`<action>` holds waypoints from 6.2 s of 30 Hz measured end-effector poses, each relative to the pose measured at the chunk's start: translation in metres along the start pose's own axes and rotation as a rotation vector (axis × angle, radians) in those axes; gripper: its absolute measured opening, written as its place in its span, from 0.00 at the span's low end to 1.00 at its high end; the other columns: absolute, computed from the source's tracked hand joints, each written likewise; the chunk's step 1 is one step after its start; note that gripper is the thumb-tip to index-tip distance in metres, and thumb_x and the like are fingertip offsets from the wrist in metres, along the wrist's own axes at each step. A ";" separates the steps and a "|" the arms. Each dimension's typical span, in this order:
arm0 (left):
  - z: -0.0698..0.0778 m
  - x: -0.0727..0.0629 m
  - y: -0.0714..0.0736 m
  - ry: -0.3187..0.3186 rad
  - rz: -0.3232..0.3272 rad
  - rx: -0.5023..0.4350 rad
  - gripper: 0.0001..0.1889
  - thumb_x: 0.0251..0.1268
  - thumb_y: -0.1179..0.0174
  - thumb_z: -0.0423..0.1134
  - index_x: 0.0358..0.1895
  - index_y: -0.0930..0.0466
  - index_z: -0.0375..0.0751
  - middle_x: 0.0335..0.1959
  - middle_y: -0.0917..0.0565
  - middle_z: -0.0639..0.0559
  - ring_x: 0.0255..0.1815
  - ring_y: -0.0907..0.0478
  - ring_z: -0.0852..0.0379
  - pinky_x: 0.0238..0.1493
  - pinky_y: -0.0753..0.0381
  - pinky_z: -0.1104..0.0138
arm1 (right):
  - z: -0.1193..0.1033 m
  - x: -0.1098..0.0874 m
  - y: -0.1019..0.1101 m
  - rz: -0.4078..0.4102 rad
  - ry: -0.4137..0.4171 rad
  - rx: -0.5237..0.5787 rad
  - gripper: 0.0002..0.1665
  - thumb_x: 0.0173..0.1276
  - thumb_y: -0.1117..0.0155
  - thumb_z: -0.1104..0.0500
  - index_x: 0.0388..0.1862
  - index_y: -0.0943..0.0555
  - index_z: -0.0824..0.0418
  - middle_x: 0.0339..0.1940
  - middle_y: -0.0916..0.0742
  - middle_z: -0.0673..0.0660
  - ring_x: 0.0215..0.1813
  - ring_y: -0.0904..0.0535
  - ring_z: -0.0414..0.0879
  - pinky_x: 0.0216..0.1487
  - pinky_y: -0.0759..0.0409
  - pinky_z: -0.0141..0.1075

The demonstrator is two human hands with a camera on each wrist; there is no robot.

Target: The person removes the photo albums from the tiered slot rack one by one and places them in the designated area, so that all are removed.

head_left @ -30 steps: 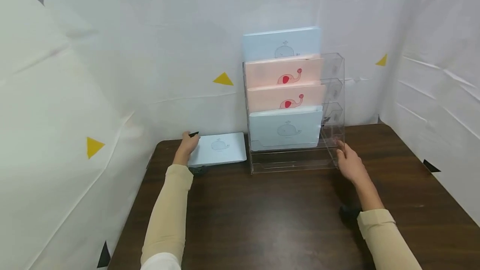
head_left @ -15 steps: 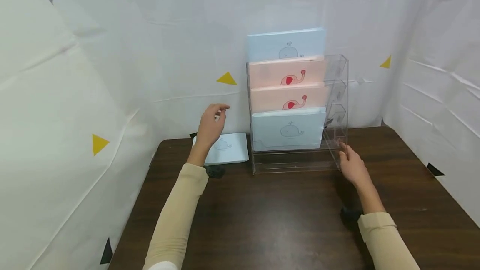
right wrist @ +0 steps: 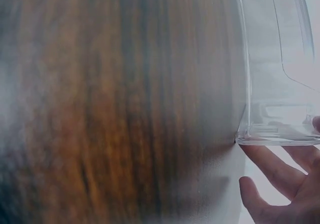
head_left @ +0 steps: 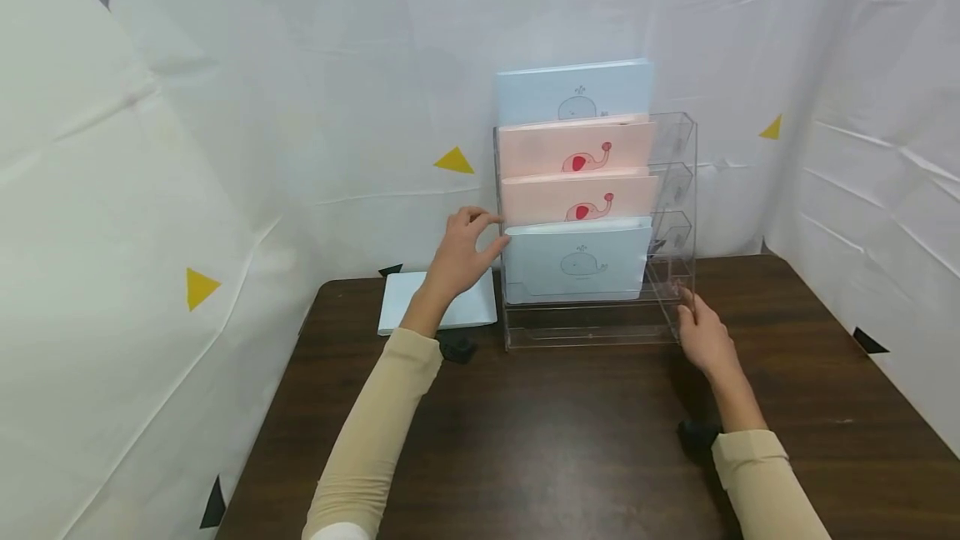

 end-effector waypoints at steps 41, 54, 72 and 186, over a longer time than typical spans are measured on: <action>0.030 -0.016 -0.043 -0.064 -0.198 -0.126 0.17 0.83 0.38 0.46 0.64 0.28 0.47 0.52 0.11 0.44 0.28 0.17 0.59 0.36 0.17 0.64 | 0.003 0.001 0.000 0.025 -0.022 -0.011 0.36 0.91 0.70 0.46 0.88 0.45 0.62 0.80 0.31 0.78 0.77 0.38 0.84 0.69 0.39 0.80; 0.035 -0.012 -0.059 -0.093 -0.214 -0.162 0.11 0.81 0.36 0.49 0.57 0.17 0.50 0.45 0.16 0.54 0.40 0.21 0.56 0.45 0.17 0.63 | 0.004 0.002 -0.001 -0.006 -0.013 0.014 0.37 0.91 0.71 0.45 0.89 0.49 0.63 0.82 0.34 0.78 0.79 0.41 0.83 0.70 0.41 0.81; 0.065 -0.008 -0.051 -0.209 -0.079 -0.346 0.14 0.83 0.39 0.40 0.65 0.19 0.50 0.58 0.12 0.53 0.59 0.16 0.57 0.73 0.20 0.47 | 0.003 0.003 -0.002 -0.002 -0.018 0.012 0.36 0.91 0.70 0.46 0.89 0.48 0.61 0.82 0.33 0.78 0.80 0.41 0.83 0.70 0.40 0.81; -0.209 -0.272 0.066 1.095 1.043 -1.107 0.41 0.84 0.63 0.49 0.89 0.77 0.60 0.91 0.60 0.55 0.86 0.50 0.59 0.85 0.48 0.67 | 0.010 0.008 0.001 -0.065 0.035 0.042 0.39 0.91 0.73 0.41 0.91 0.54 0.58 0.82 0.33 0.77 0.80 0.44 0.84 0.69 0.47 0.85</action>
Point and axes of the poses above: each hand's wrist, its own x-axis towards the middle knuckle, its own y-axis out of the back of the hand, z = x × y, the point moved 9 cm from there along x, towards the middle knuckle
